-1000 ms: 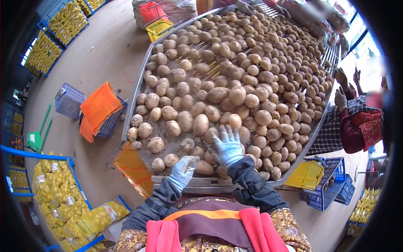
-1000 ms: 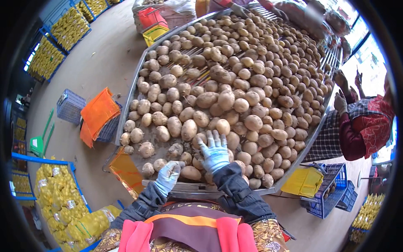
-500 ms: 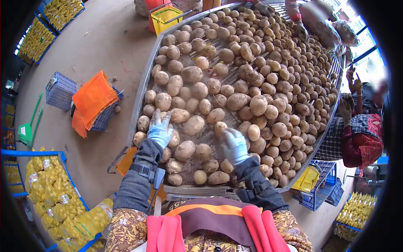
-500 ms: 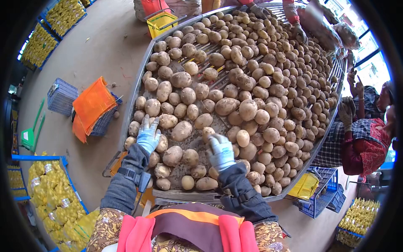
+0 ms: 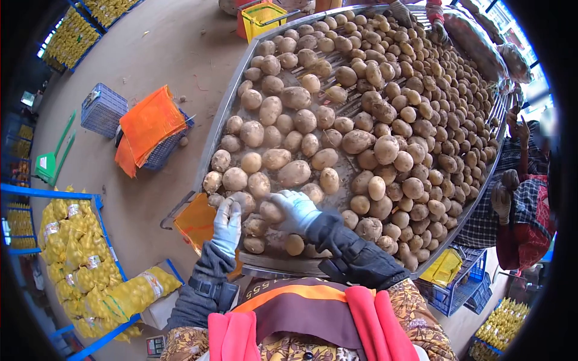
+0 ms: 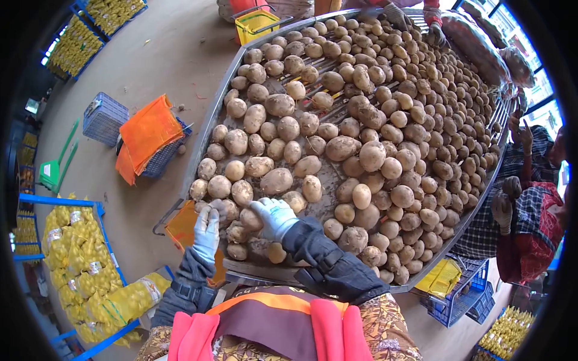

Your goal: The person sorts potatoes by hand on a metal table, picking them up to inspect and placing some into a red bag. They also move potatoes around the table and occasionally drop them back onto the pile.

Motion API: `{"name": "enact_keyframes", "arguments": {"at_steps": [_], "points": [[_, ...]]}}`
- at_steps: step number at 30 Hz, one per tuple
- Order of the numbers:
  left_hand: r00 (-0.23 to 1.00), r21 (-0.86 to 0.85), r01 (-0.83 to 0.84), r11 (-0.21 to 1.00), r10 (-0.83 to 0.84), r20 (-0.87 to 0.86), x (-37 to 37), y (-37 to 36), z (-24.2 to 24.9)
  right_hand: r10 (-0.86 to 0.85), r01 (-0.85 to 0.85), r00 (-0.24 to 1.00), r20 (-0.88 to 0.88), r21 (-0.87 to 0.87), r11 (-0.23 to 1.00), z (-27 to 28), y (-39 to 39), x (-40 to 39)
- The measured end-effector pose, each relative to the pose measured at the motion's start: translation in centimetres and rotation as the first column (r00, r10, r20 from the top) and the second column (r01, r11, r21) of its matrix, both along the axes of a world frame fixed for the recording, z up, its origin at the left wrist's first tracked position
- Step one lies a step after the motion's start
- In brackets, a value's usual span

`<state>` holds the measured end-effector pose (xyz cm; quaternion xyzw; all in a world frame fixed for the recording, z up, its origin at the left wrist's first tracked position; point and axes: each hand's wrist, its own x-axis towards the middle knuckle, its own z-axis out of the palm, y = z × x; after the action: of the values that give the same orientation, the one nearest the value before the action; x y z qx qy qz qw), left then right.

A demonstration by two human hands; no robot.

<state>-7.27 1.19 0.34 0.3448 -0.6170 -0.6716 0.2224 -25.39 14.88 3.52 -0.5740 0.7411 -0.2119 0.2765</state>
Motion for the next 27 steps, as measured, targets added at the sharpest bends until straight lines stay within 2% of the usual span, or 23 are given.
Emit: {"name": "enact_keyframes", "arguments": {"at_steps": [1, 2, 4, 5, 6, 7, 8, 10, 12, 14, 15, 16, 18, 19, 20, 22, 23, 24, 26, 27], "points": [[1.0, 0.012, 0.01, 1.0, -0.01, 0.003, -0.1, 1.5, 0.8, -0.094, 0.121, 0.939, 0.33, -0.062, 0.991, 0.2, 0.8, 0.1], [0.994, 0.134, 0.096, 0.986, -0.088, -0.067, -0.1, 3.5, 1.7, -0.141, 0.206, 0.822, 0.552, -0.057, 0.977, 0.7, 1.8, 0.5], [0.953, 0.386, 0.232, 0.893, -0.13, -0.273, -1.9, 6.6, 3.1, -0.144, 0.268, 0.758, 0.636, -0.102, 0.958, 1.9, 3.4, 1.3], [0.95, 0.383, 0.239, 0.892, -0.134, -0.282, -2.5, 7.7, 3.7, -0.141, 0.272, 0.745, 0.652, -0.104, 0.957, 2.6, 4.2, 1.6], [0.947, 0.618, 0.263, 0.741, -0.075, -0.313, -3.1, 8.7, 4.1, -0.182, 0.294, 0.724, 0.665, -0.058, 0.954, 3.2, 5.1, 1.8], [0.946, 0.801, 0.284, 0.527, -0.015, -0.325, -3.5, 9.3, 4.4, -0.169, 0.339, 0.727, 0.666, -0.133, 0.931, 3.7, 6.1, 1.9], [0.943, 0.799, 0.296, 0.524, -0.027, -0.332, -3.8, 9.7, 4.5, -0.158, 0.383, 0.73, 0.665, -0.206, 0.9, 4.0, 7.2, 1.8], [0.938, 0.868, 0.342, 0.361, -0.072, -0.339, -4.5, 10.6, 4.7, -0.168, 0.409, 0.746, 0.644, -0.245, 0.879, 2.8, 9.6, 1.2], [0.931, 0.867, 0.361, 0.343, -0.085, -0.354, -5.1, 12.1, 4.3, -0.181, 0.439, 0.756, 0.629, -0.284, 0.852, 2.4, 11.6, 1.3], [0.936, 0.873, 0.35, 0.34, -0.089, -0.34, -5.8, 13.5, 4.9, -0.2, 0.622, 0.455, 0.868, -0.148, 0.769, 3.1, 13.1, 1.8], [0.915, 0.854, 0.404, 0.328, -0.133, -0.382, -6.3, 14.1, 6.0, -0.163, 0.694, 0.287, 0.944, -0.087, 0.714, 3.7, 13.7, 2.0], [0.912, 0.853, 0.411, 0.323, -0.148, -0.383, -6.4, 14.8, 5.9, -0.183, 0.77, 0.132, 0.974, 0.016, 0.638, 2.6, 14.2, 2.1], [0.926, 0.888, 0.376, 0.265, -0.136, -0.352, -6.6, 15.7, 4.8, -0.48, 0.866, -0.001, 0.877, 0.241, 0.439, 2.8, 15.4, 1.0], [0.93, 0.883, 0.364, 0.295, -0.156, -0.332, -6.9, 15.8, 4.2, -0.472, 0.9, -0.143, 0.87, 0.312, 0.304, 3.5, 16.0, 0.5], [0.927, 0.88, 0.372, 0.295, -0.164, -0.336, -6.9, 16.1, 3.6, -0.455, 0.909, -0.083, 0.887, 0.254, 0.33, 2.9, 17.1, -0.1], [0.963, 0.891, 0.256, 0.375, -0.175, -0.203, -7.5, 16.6, 4.4, -0.484, 0.845, 0.272, 0.832, 0.034, 0.534, 2.8, 18.3, 0.2], [0.958, 0.881, 0.279, 0.381, -0.169, -0.23, -7.4, 16.9, 3.9, -0.399, 0.764, 0.462, 0.792, -0.128, 0.632, 1.9, 18.3, 1.3], [0.956, 0.879, 0.287, 0.381, -0.175, -0.236, -7.5, 17.0, 4.5, -0.35, 0.521, 0.83, 0.435, -0.382, 0.763, 1.9, 18.0, 1.6], [0.97, 0.89, 0.24, 0.388, -0.128, -0.205, -7.4, 16.5, 5.8, -0.321, 0.532, 0.779, 0.539, -0.297, 0.793, 2.3, 18.2, 2.4], [0.96, 0.808, 0.28, 0.518, -0.178, -0.218, -6.2, 15.1, 3.0, -0.298, 0.551, 0.605, 0.739, -0.118, 0.826, 2.0, 18.5, 1.7]]}}
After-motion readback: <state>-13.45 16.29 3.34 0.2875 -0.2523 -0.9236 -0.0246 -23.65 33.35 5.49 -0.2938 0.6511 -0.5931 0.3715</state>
